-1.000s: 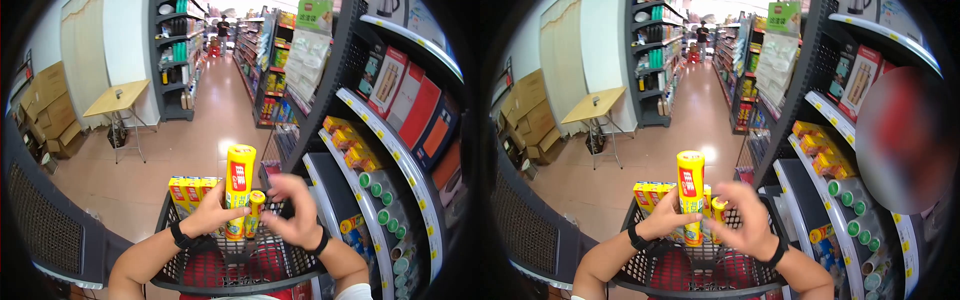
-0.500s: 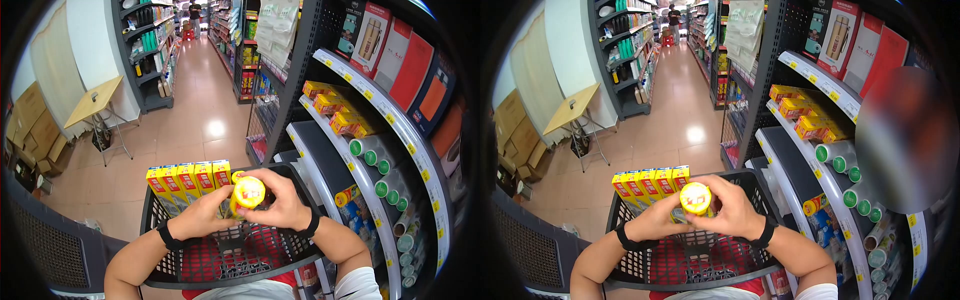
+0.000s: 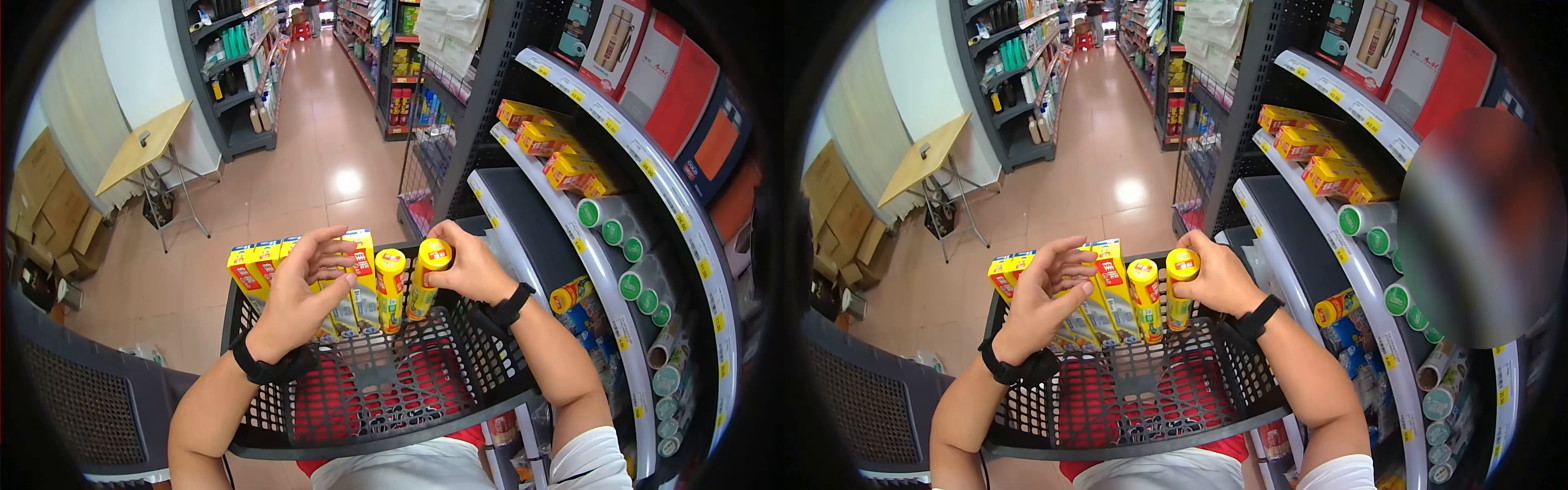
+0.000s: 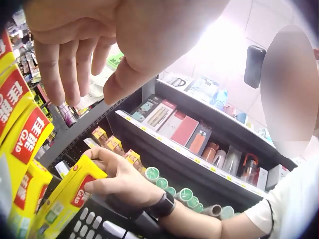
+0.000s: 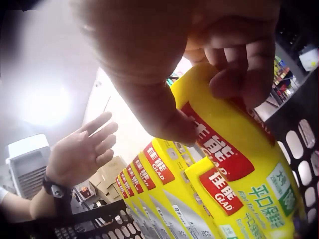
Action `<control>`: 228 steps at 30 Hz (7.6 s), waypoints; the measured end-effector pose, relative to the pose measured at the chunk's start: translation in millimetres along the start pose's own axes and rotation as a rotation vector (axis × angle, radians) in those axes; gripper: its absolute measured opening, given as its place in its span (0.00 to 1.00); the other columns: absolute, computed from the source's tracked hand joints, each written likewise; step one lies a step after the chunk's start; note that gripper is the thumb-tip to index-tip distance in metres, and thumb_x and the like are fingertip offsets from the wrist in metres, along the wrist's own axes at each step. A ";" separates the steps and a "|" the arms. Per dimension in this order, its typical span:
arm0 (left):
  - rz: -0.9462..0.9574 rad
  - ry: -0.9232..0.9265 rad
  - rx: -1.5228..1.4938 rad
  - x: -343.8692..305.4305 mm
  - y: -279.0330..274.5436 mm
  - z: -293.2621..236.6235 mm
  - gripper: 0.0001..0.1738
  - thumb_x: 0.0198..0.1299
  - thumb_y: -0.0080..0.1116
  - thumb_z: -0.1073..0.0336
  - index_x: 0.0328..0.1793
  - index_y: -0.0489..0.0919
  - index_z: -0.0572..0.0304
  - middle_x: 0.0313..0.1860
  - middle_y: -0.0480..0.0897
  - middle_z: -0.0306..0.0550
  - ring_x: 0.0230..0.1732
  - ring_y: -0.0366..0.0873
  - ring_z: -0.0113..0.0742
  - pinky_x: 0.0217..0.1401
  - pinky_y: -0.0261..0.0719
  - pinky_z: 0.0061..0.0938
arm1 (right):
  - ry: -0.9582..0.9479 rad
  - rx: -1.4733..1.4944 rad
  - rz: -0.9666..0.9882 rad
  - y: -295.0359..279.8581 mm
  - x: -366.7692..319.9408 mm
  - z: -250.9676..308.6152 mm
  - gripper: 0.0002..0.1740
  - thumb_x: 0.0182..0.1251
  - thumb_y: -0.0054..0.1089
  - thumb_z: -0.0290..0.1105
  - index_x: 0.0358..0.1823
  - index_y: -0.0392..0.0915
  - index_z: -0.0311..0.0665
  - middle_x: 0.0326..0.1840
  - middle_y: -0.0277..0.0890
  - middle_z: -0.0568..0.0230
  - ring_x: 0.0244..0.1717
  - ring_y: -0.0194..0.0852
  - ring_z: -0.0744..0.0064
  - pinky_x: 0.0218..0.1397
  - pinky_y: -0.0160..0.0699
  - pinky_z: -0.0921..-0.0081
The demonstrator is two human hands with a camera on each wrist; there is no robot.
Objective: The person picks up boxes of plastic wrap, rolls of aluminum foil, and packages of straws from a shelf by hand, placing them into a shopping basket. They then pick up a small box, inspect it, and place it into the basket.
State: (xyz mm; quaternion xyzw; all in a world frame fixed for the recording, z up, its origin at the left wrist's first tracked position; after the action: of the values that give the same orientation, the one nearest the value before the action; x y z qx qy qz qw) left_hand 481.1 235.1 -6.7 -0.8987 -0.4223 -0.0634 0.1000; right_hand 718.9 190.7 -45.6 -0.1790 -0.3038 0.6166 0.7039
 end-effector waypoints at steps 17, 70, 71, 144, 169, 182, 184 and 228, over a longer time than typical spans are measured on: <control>0.011 0.004 -0.006 1.1 0.7 -1.3 0.33 0.67 0.63 0.76 0.77 0.66 0.63 0.65 0.80 0.48 0.64 0.78 0.32 0.67 0.77 0.27 | -0.004 -0.281 0.016 28.7 -1.7 -18.6 0.39 0.49 0.83 0.36 0.62 0.73 0.34 0.52 0.74 0.45 0.53 0.82 0.44 0.57 0.84 0.60; -0.027 0.025 -0.024 1.6 -3.7 3.5 0.33 0.66 0.61 0.78 0.77 0.67 0.63 0.64 0.78 0.47 0.59 0.80 0.30 0.63 0.79 0.25 | -0.033 -0.386 -0.015 33.2 1.4 -30.8 0.28 0.59 0.75 0.38 0.56 0.75 0.32 0.58 0.73 0.43 0.55 0.80 0.39 0.58 0.81 0.53; -0.032 0.022 -0.026 1.4 -3.4 4.6 0.33 0.66 0.61 0.78 0.77 0.67 0.63 0.64 0.78 0.48 0.59 0.80 0.30 0.63 0.79 0.25 | 0.048 -0.415 -0.002 27.6 -0.2 -24.8 0.31 0.59 0.76 0.39 0.59 0.75 0.30 0.59 0.74 0.43 0.56 0.80 0.41 0.60 0.81 0.57; 0.393 0.028 0.179 -13.5 45.9 16.4 0.44 0.63 0.72 0.55 0.78 0.62 0.65 0.65 0.79 0.60 0.68 0.78 0.50 0.70 0.74 0.39 | -0.251 0.549 0.024 10.1 -23.9 105.9 0.40 0.50 0.85 0.34 0.64 0.74 0.36 0.28 0.74 0.79 0.24 0.61 0.92 0.28 0.60 0.88; 0.050 0.064 0.141 -4.0 7.4 -7.8 0.39 0.65 0.65 0.75 0.81 0.62 0.64 0.76 0.71 0.55 0.70 0.77 0.40 0.69 0.78 0.33 | -0.027 0.014 0.085 -21.7 -2.8 45.5 0.26 0.47 0.74 0.37 0.47 0.76 0.33 0.37 0.86 0.50 0.41 0.88 0.55 0.47 0.84 0.66; -0.036 0.054 -0.005 -3.6 -4.9 -9.5 0.36 0.66 0.62 0.77 0.80 0.62 0.62 0.75 0.71 0.55 0.66 0.80 0.38 0.67 0.78 0.30 | 0.187 -0.333 0.018 -27.3 6.1 -42.7 0.30 0.46 0.74 0.38 0.52 0.82 0.32 0.45 0.85 0.43 0.48 0.85 0.47 0.55 0.84 0.60; -0.034 0.051 -0.013 -3.2 -5.1 -9.5 0.37 0.66 0.62 0.77 0.80 0.62 0.62 0.74 0.72 0.55 0.66 0.79 0.38 0.67 0.78 0.30 | 0.152 -0.415 -0.007 -26.2 6.5 -48.3 0.31 0.46 0.77 0.39 0.53 0.83 0.33 0.48 0.83 0.44 0.50 0.84 0.46 0.58 0.82 0.59; -0.077 0.059 0.017 -1.3 -9.8 -1.8 0.36 0.66 0.64 0.75 0.79 0.64 0.65 0.72 0.73 0.58 0.63 0.82 0.38 0.63 0.82 0.29 | 0.242 -0.282 -0.120 -34.3 8.7 -51.8 0.20 0.58 0.76 0.41 0.41 0.89 0.30 0.40 0.89 0.49 0.40 0.88 0.58 0.48 0.85 0.65</control>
State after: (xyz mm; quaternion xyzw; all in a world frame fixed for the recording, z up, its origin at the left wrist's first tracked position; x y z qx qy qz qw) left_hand 472.7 239.8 -4.0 -0.8786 -0.4541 -0.0900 0.1176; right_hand 779.0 199.5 -61.1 -0.3303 -0.3102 0.4988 0.7389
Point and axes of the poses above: each hand's wrist, its own x-axis towards the middle knuckle, its own y-axis out of the palm, z = x × y, the point moved 9 cm from there along x, towards the middle knuckle
